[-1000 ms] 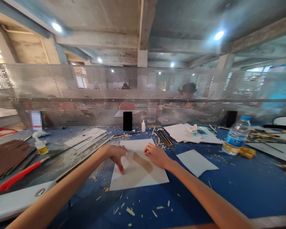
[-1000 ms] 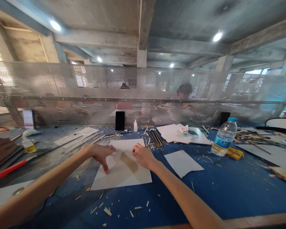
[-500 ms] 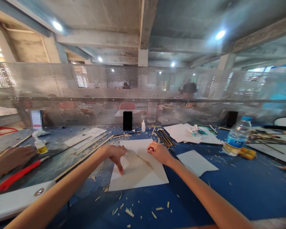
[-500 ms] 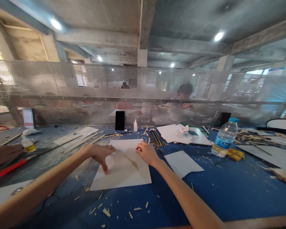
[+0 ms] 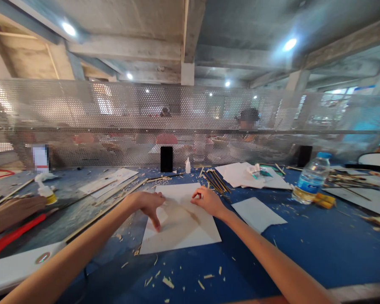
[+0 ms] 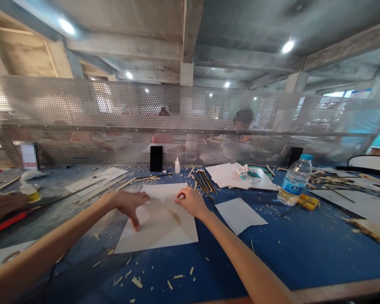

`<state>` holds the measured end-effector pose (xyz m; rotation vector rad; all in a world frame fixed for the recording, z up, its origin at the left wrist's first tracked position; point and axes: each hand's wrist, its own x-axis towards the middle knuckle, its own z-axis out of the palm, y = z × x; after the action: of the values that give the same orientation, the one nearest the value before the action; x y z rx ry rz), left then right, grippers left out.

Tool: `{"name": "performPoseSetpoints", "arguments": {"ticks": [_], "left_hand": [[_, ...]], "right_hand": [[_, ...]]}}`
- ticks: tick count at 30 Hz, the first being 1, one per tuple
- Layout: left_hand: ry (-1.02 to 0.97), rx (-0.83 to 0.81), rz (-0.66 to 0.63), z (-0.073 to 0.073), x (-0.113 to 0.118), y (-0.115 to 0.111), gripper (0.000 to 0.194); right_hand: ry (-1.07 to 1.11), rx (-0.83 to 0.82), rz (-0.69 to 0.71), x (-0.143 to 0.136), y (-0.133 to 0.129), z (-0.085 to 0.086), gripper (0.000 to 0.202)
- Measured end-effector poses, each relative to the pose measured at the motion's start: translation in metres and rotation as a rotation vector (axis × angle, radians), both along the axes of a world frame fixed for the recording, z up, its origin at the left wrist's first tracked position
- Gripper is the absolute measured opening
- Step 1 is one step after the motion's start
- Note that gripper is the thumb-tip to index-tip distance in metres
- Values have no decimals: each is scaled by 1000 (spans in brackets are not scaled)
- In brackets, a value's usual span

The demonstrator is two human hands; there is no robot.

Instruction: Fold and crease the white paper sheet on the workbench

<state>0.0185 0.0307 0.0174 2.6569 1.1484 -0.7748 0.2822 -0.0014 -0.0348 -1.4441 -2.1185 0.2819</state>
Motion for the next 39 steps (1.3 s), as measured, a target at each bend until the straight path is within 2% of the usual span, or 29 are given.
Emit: {"name": "performPoseSetpoints", "arguments": {"ticks": [13, 20, 30, 39], "left_hand": [[-45, -29, 24, 6, 1, -4, 117], [-63, -45, -11, 5, 0, -2, 110], [-43, -51, -9, 12, 1, -6, 107], [-45, -54, -2, 12, 2, -4, 105]], "right_hand": [[-73, 23, -30, 9, 2, 0, 19], [-118, 39, -45, 10, 0, 1, 22], [-108, 38, -29, 9, 0, 1, 20], [-98, 42, 22, 9, 4, 0, 19]]}}
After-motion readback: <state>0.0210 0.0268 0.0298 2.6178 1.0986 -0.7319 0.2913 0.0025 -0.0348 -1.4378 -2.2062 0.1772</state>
